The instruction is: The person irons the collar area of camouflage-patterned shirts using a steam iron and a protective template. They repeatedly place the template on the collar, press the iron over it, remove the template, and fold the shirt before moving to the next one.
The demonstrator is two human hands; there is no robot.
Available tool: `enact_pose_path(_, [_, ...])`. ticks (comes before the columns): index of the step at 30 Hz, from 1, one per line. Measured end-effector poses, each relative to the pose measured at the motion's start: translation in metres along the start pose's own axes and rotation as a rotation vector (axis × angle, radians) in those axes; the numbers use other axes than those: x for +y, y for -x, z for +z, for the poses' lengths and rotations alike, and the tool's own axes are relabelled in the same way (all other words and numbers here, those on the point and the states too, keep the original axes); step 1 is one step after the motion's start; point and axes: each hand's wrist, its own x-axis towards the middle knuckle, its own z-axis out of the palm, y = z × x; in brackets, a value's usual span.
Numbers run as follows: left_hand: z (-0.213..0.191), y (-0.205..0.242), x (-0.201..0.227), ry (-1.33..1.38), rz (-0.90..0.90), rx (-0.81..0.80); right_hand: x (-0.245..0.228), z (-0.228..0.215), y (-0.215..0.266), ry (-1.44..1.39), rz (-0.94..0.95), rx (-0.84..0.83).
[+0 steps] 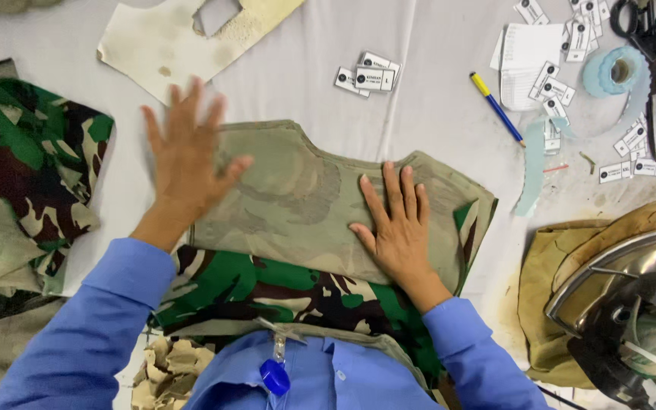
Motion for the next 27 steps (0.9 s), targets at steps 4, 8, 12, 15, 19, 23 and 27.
enact_pose_path(4, [-0.01, -0.027, -0.075, 0.513, -0.519, 0.413, 0.001, -0.001, -0.005, 0.068, -0.016, -0.023])
enact_pose_path(8, [0.014, -0.058, -0.137, 0.082, -0.614, 0.485, -0.001, 0.0, -0.007, 0.054, -0.009, -0.022])
enact_pose_path(12, [-0.007, -0.066, -0.132, 0.714, -0.794, 0.355, -0.002, 0.0, -0.005, 0.051, -0.017, -0.017])
enact_pose_path(15, [-0.036, -0.042, -0.102, 1.233, -0.866, 0.318, -0.012, -0.015, 0.0, -0.081, 0.082, -0.017])
enact_pose_path(19, [-0.044, 0.009, -0.008, 1.135, -0.796, 0.067, -0.027, -0.066, 0.003, -0.805, 0.422, 0.086])
enact_pose_path(23, [0.004, 0.039, 0.025, 0.911, -0.596, -0.167, 0.062, 0.012, 0.088, -1.444, 0.989, 0.272])
enact_pose_path(27, [0.012, 0.022, 0.038, 0.69, -0.388, -0.193, 0.056, -0.032, 0.064, -0.753, 0.943, -0.095])
